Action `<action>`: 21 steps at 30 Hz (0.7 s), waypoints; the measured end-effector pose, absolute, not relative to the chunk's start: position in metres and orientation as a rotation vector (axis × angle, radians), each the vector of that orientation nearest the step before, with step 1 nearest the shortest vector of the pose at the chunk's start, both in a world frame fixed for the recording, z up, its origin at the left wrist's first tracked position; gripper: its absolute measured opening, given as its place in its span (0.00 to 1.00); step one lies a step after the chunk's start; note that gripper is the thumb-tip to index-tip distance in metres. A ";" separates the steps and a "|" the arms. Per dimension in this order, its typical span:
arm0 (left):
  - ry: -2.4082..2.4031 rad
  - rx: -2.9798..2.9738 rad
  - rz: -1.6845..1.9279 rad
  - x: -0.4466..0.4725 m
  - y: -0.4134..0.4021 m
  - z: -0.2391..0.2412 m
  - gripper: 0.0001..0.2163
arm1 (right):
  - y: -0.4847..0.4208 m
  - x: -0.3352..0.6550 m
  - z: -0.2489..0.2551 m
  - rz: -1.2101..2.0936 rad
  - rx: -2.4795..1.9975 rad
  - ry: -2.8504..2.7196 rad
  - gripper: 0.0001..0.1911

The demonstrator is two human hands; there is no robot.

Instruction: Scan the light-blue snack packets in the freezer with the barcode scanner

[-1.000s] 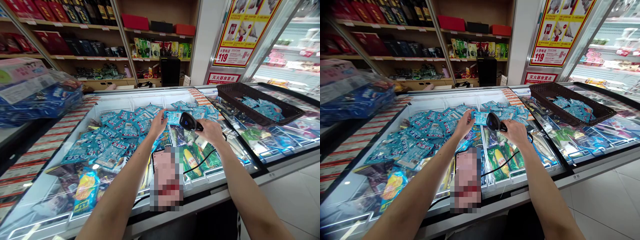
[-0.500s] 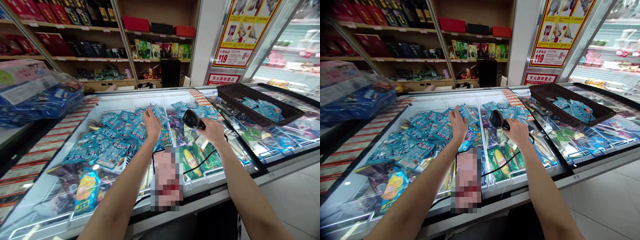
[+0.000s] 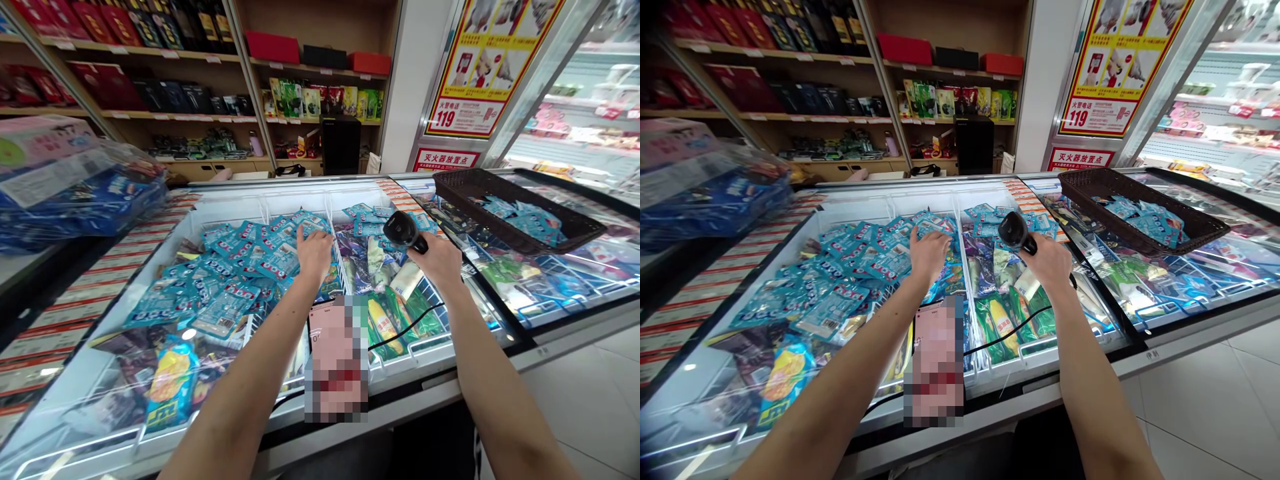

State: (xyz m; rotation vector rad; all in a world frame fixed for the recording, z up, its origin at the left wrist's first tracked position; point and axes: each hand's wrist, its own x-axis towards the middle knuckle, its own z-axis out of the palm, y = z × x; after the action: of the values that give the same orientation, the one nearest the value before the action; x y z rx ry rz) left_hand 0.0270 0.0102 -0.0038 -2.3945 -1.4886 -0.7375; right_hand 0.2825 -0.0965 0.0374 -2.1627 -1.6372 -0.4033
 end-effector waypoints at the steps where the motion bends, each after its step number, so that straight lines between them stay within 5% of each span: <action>1: -1.486 -2.384 -0.725 0.027 0.010 -0.003 0.13 | -0.097 0.283 0.038 -0.397 -2.168 -1.632 0.18; 21: -1.069 -2.596 -0.593 0.037 0.012 0.001 0.17 | -0.094 0.294 0.050 -0.453 -2.018 -1.873 0.19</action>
State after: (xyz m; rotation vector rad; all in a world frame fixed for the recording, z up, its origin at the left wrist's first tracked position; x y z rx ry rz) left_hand 0.0371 0.0115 0.0008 -2.5963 -1.0694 -0.5929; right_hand 0.2938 -0.0937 0.0500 -2.0175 -1.8725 -0.4530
